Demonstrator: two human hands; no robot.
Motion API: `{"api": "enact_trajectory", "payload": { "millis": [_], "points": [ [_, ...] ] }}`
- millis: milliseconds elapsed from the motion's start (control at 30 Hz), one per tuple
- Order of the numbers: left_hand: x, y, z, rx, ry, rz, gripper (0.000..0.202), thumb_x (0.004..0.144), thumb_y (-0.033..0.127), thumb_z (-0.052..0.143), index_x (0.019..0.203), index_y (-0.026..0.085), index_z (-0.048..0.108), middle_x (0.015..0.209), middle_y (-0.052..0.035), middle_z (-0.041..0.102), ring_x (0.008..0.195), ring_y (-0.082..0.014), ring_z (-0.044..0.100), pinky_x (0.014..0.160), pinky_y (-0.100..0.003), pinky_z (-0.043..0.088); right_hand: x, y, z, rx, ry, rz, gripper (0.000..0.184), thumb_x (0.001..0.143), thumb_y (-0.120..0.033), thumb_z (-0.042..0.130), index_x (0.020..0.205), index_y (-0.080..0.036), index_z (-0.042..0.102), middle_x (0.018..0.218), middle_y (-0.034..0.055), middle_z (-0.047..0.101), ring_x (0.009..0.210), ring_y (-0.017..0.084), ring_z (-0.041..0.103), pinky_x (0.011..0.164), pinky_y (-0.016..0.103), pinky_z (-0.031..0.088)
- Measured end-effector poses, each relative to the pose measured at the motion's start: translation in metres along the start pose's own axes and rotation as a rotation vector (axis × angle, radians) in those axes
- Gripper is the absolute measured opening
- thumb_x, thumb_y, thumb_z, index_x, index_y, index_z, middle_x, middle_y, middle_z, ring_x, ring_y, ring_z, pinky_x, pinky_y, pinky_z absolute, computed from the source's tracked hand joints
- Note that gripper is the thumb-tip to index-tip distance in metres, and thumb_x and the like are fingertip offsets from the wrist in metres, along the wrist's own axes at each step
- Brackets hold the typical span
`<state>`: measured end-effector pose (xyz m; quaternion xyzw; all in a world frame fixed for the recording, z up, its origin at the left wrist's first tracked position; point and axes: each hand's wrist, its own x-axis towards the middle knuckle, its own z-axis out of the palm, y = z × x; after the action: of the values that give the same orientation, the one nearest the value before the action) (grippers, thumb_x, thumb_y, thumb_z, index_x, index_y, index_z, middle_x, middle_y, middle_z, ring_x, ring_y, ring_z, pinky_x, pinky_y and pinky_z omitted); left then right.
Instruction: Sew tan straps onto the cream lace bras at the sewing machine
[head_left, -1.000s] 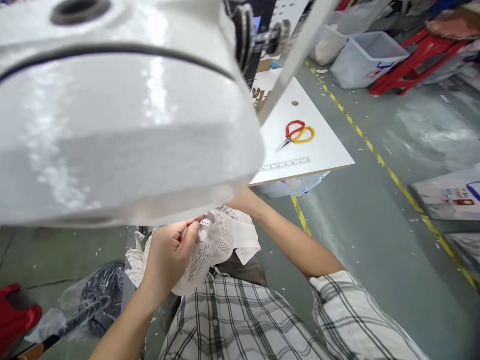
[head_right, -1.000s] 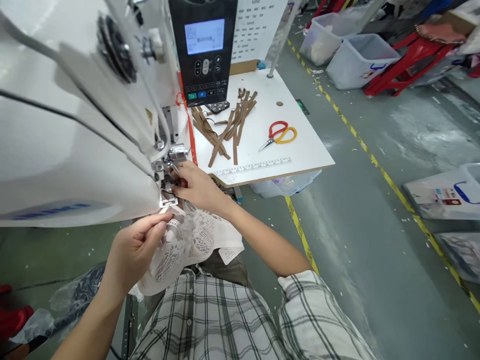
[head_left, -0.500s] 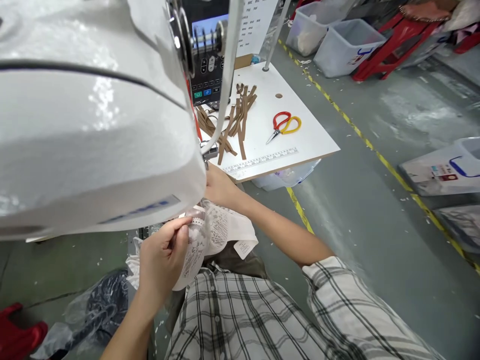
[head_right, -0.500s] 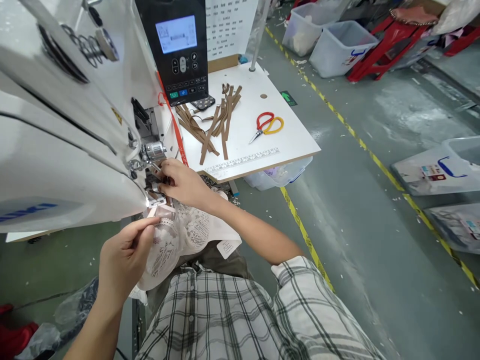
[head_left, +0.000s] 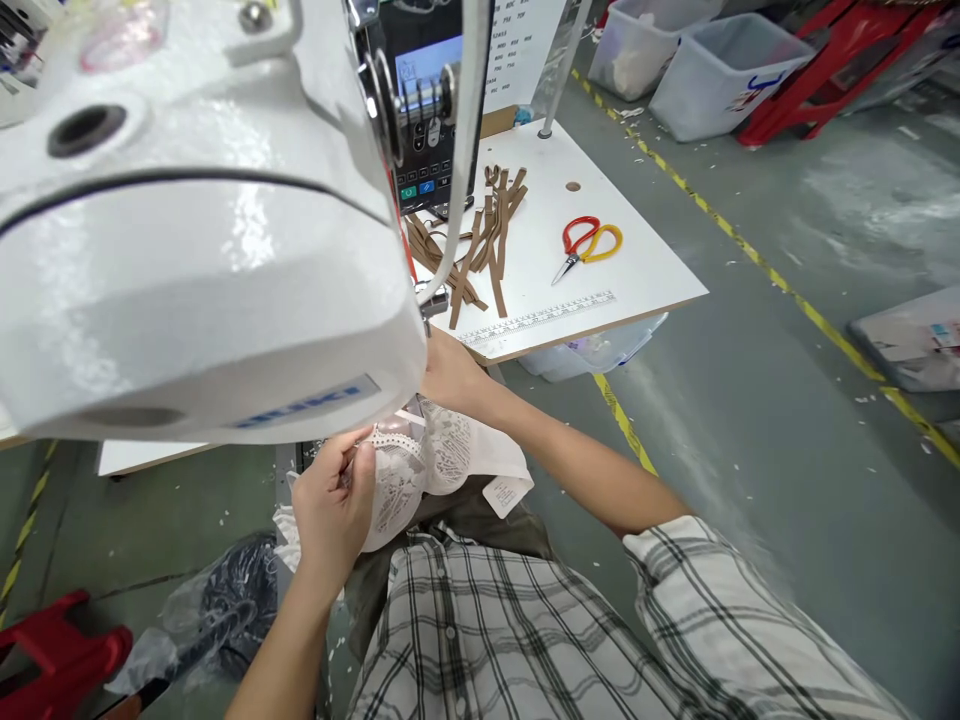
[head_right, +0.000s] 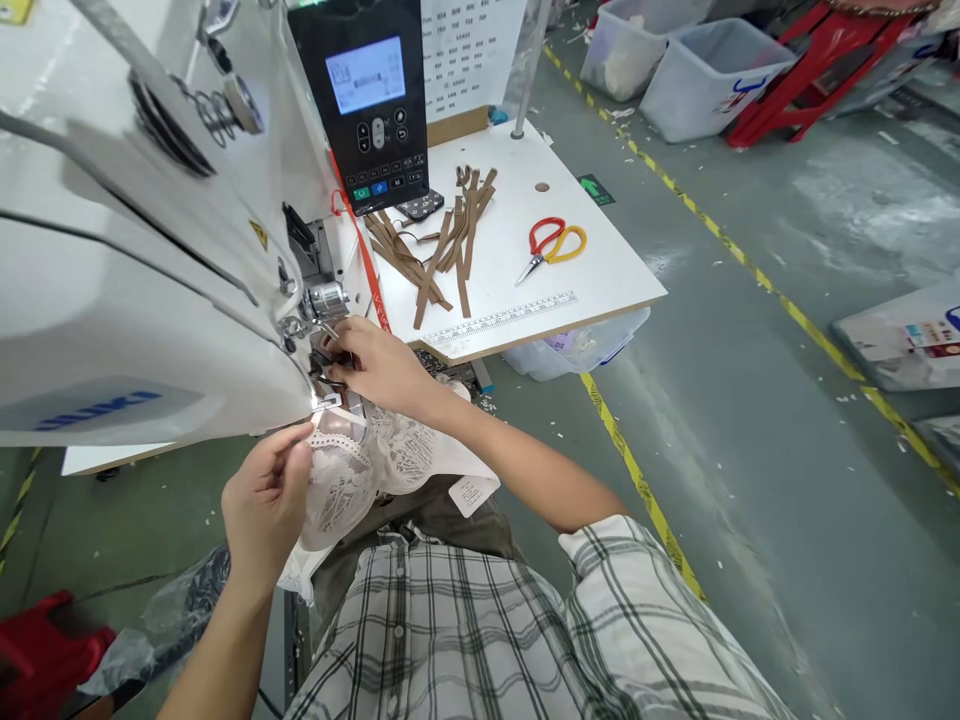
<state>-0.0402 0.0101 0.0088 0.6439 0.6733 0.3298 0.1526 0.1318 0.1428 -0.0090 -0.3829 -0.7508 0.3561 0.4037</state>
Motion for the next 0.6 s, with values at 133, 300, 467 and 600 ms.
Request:
{"api": "enact_trajectory", "payload": {
  "millis": [133, 300, 467, 600],
  "points": [
    [0.000, -0.002, 0.001, -0.003, 0.027, 0.018, 0.024, 0.094, 0.033, 0.055, 0.104, 0.020, 0.073, 0.099, -0.0051, 0.077, 0.078, -0.0153, 0.070, 0.067, -0.023, 0.051, 0.000, -0.004, 0.000, -0.013, 0.005, 0.023, 0.006, 0.081, -0.020, 0.058, 0.084, -0.019, 0.064, 0.107, 0.0074, 0.065, 0.099, 0.023, 0.061, 0.083, 0.035, 0.047],
    [0.002, -0.005, 0.003, -0.008, 0.039, 0.055, 0.023, 0.094, 0.031, 0.055, 0.102, 0.020, 0.073, 0.104, -0.0058, 0.077, 0.088, -0.0171, 0.072, 0.074, -0.024, 0.053, -0.001, -0.010, 0.002, -0.026, 0.019, 0.042, 0.007, 0.081, -0.019, 0.057, 0.084, -0.019, 0.064, 0.109, 0.0082, 0.064, 0.102, 0.025, 0.061, 0.083, 0.036, 0.047],
    [0.000, -0.009, 0.003, 0.025, 0.029, 0.161, 0.022, 0.095, 0.026, 0.054, 0.107, 0.020, 0.071, 0.098, -0.0065, 0.075, 0.084, -0.0165, 0.069, 0.074, -0.026, 0.052, -0.008, -0.010, -0.001, 0.026, 0.028, 0.060, 0.010, 0.084, -0.027, 0.056, 0.080, -0.019, 0.060, 0.099, 0.0069, 0.063, 0.091, 0.022, 0.060, 0.077, 0.034, 0.046],
    [-0.007, -0.003, 0.009, 0.198, 0.199, 0.404, 0.021, 0.089, 0.021, 0.061, 0.108, 0.020, 0.070, 0.103, -0.0107, 0.071, 0.098, -0.0224, 0.065, 0.090, -0.037, 0.048, -0.012, -0.006, -0.004, 0.005, -0.010, 0.043, 0.015, 0.085, -0.031, 0.055, 0.075, -0.020, 0.054, 0.088, 0.0050, 0.061, 0.081, 0.019, 0.055, 0.072, 0.032, 0.044]
  ]
}}
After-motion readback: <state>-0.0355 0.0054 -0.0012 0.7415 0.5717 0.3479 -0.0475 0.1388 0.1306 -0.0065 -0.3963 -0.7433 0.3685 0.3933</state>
